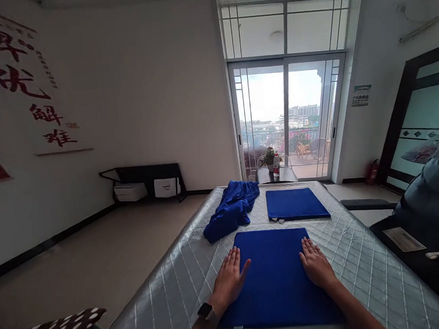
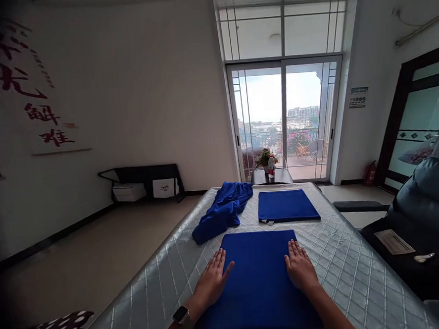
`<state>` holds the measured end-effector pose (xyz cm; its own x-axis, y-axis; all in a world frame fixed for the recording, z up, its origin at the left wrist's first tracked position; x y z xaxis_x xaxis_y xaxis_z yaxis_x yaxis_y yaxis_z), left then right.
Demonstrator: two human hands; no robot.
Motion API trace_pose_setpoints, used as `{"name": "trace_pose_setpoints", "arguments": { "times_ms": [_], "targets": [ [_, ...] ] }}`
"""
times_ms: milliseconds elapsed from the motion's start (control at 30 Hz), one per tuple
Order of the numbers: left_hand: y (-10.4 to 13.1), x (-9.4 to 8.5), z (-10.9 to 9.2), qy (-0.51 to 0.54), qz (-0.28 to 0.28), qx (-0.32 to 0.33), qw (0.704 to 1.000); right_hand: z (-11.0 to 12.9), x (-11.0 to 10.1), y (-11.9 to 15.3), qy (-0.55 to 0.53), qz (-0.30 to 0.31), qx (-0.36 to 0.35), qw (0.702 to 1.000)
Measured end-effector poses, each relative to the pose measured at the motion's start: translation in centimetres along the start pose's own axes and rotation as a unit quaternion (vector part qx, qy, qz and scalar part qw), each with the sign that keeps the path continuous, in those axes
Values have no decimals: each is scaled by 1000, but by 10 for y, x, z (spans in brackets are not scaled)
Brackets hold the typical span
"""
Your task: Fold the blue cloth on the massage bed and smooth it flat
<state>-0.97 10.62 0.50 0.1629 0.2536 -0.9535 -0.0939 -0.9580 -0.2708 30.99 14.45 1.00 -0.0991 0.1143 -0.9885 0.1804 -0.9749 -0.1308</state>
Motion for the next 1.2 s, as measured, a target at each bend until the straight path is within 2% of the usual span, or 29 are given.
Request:
{"name": "trace_pose_setpoints", "arguments": {
  "times_ms": [100, 267, 400, 533, 600, 667, 833, 900, 967, 1067, 1133, 1200],
  "targets": [
    [1, 1, 0, 15, 11, -16, 1000, 5, -8, 3, 18, -6, -11, 1000],
    [0, 1, -2, 32, -2, -11, 999, 9, -19, 20, 25, 4, 1, 1000],
    [0, 4, 2, 30, -11, -13, 999, 10, -18, 41, 3, 18, -4, 1000],
    [0, -6, -2, 18, -24, -19, 999, 11, -14, 54, -8, 21, 10, 1000],
    [1, -14, -16, 20, -26, -10, 999, 12, -13, 56, -9, 20, 16, 1000],
    [3, -20, -45, 36, -13, 29, 999, 13, -13, 57, -10, 17, 18, 1000],
    [6, -19, -158, 97, 16, 189, 977, 11, -14, 57, -11, 22, 19, 1000],
    [3, -15, -196, 122, 23, 217, 968, 10, -12, 57, -5, 28, 10, 1000],
    [-3, -8, -219, 142, 35, 212, 966, 9, -10, 57, 2, 33, -2, 999],
    [-10, 3, -226, 151, 55, 184, 970, 7, -9, 57, -2, 37, -2, 999],
    [-9, 8, -215, 142, 64, 174, 972, 7, -9, 56, -12, 36, 7, 999],
    [-6, 8, -193, 126, 65, 164, 976, 7, -11, 56, -24, 34, 16, 999]
  ]
}}
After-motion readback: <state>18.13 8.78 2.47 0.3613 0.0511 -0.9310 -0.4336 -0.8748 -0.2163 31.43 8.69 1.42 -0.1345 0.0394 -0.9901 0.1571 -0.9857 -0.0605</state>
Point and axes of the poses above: each hand's wrist, its own y-axis away from the middle knuckle, its own x-axis out of the palm, z = x × y, the point moved 6 cm from there along -y, towards the middle knuckle, and after that the axes turned 3 degrees about y, right-handed, at the moved point
